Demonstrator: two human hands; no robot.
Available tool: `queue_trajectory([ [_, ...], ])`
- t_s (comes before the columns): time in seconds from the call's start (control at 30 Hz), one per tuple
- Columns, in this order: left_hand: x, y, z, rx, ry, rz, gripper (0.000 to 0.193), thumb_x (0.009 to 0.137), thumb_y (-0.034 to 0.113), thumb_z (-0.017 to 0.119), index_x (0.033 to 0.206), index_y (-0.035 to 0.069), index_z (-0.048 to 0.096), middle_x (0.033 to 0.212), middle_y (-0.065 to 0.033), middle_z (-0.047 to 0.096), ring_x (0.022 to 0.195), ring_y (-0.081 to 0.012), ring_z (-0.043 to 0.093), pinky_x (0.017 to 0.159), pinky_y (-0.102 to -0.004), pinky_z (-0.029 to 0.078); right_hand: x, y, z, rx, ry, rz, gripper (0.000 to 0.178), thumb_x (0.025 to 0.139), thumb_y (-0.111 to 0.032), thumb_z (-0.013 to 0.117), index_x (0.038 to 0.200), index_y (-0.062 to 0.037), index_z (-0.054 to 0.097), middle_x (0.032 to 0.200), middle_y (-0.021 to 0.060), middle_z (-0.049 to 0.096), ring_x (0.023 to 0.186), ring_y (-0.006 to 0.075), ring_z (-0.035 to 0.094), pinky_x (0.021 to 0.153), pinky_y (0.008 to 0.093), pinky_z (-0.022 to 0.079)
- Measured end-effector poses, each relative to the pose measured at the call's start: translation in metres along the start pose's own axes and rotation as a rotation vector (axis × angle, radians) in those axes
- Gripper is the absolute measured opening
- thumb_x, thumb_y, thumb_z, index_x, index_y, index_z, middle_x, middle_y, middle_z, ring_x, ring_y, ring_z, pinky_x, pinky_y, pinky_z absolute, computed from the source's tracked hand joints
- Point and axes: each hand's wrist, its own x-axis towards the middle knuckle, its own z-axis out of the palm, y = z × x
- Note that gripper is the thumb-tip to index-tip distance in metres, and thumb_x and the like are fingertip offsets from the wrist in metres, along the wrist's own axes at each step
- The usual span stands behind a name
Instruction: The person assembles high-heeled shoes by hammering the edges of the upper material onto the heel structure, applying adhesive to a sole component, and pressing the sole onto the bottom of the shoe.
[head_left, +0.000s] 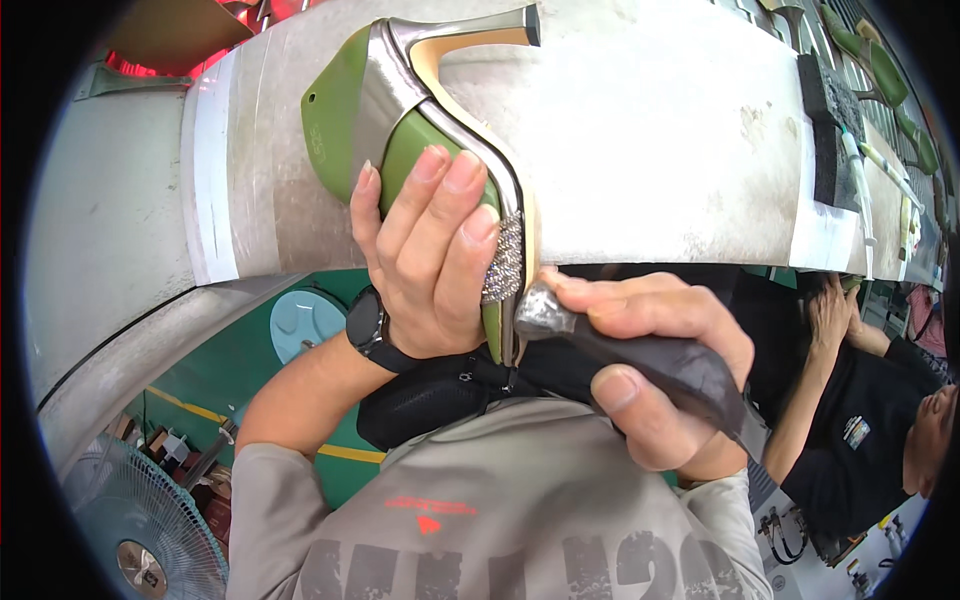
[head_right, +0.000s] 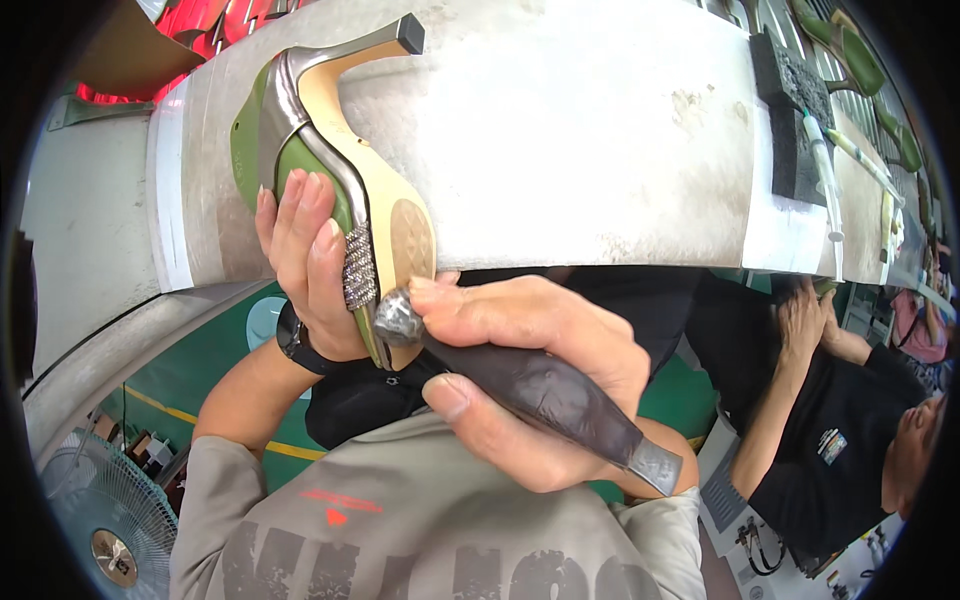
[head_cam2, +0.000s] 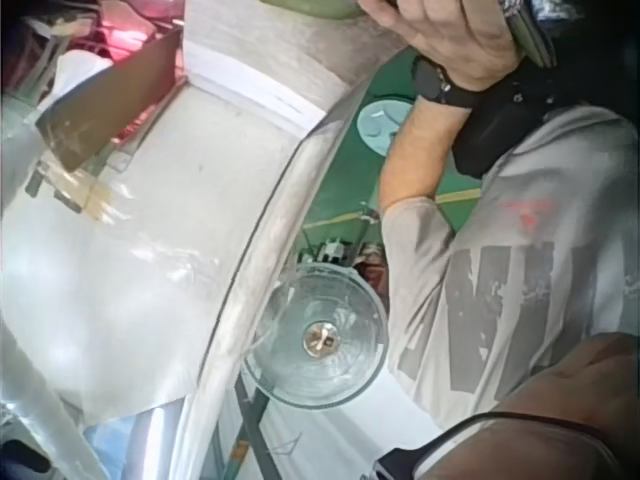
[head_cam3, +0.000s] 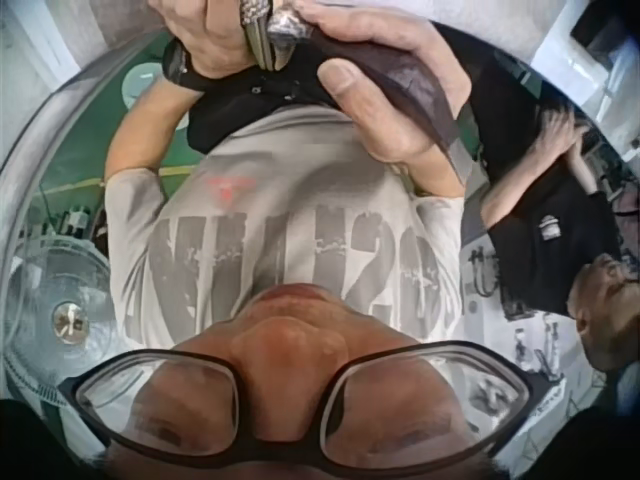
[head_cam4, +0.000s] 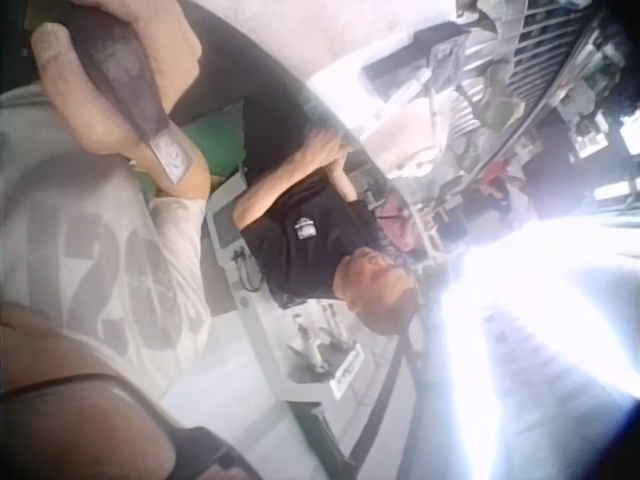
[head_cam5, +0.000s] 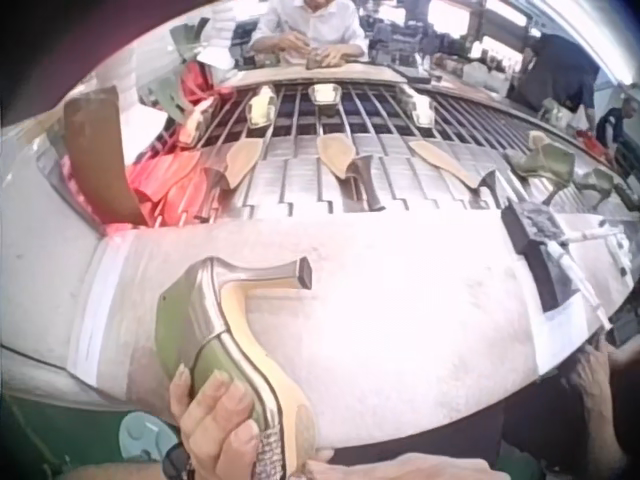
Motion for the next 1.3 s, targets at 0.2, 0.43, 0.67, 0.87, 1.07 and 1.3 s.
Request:
queue_trajectory([
  [0.2, 0.001, 0.004, 0.009, -0.009, 0.063, -0.018, 0.048, 0.102, 0.036, 0.062, 0.136, 0.005, 0.049, 0.138, -0.0181, 0.060, 0.129, -0.0359, 0.059, 0.118, -0.0635, 0.029, 0.059, -0.031, -0.009, -0.099, 0.048, 0.283, 0.035, 0.087, -0.018, 0.072, 0.111, 0.0059, 0.063, 0.115, 0.0256, 0.073, 0.109, 0.0288, 0.070, 0.103, 0.0402, 0.052],
  [0.43, 0.003, 0.003, -0.001, -0.014, 0.063, -0.056, 0.033, 0.103, 0.020, 0.061, 0.132, 0.006, 0.053, 0.134, -0.0166, 0.064, 0.125, -0.0337, 0.064, 0.117, -0.0611, 0.034, 0.039, -0.035, -0.005, -0.245, -0.098, 0.134, 0.034, 0.084, -0.014, 0.075, 0.108, 0.0065, 0.065, 0.113, 0.0270, 0.072, 0.107, 0.0305, 0.070, 0.101, 0.0394, 0.052],
  [0.67, 0.004, 0.001, -0.001, 0.000, 0.082, -0.040, 0.035, 0.102, 0.014, 0.058, 0.135, 0.005, 0.052, 0.135, -0.0175, 0.065, 0.126, -0.0336, 0.064, 0.118, -0.0601, 0.032, 0.019, -0.037, 0.003, -0.494, -0.327, -0.121, 0.030, 0.083, -0.003, 0.077, 0.108, 0.0090, 0.066, 0.112, 0.0312, 0.071, 0.109, 0.0393, 0.072, 0.097, 0.0446, 0.058],
  [0.87, 0.006, -0.003, -0.005, 0.024, -0.112, 0.050, 0.085, 0.092, 0.048, 0.074, 0.150, 0.000, 0.035, 0.146, -0.0273, 0.051, 0.136, -0.0447, 0.052, 0.119, -0.0635, 0.026, -0.038, 0.011, 0.023, -0.502, -0.348, -0.068, 0.031, 0.078, -0.006, 0.079, 0.105, 0.0076, 0.071, 0.103, 0.0254, 0.076, 0.099, 0.0378, 0.077, 0.086, 0.0369, 0.062],
  [1.07, -0.003, 0.002, -0.001, -0.021, 0.028, -0.018, 0.064, 0.098, 0.041, 0.067, 0.143, 0.003, 0.042, 0.143, -0.0232, 0.057, 0.135, -0.0403, 0.056, 0.121, -0.0633, 0.025, -0.039, -0.030, 0.006, -0.045, 0.226, -0.103, 0.049, 0.099, -0.034, 0.069, 0.121, 0.0071, 0.054, 0.120, 0.0378, 0.065, 0.115, 0.0468, 0.068, 0.103, 0.0544, 0.054],
  [1.3, 0.002, 0.006, 0.005, -0.014, 0.102, -0.078, 0.049, 0.106, 0.042, 0.056, 0.138, 0.006, 0.048, 0.139, -0.0192, 0.061, 0.132, -0.0360, 0.059, 0.120, -0.0648, 0.026, 0.027, -0.025, 0.032, -0.244, 0.245, 0.029, 0.031, 0.092, -0.022, 0.066, 0.107, 0.0050, 0.065, 0.111, 0.0217, 0.074, 0.093, 0.0200, 0.068, 0.082, 0.0292, 0.052],
])
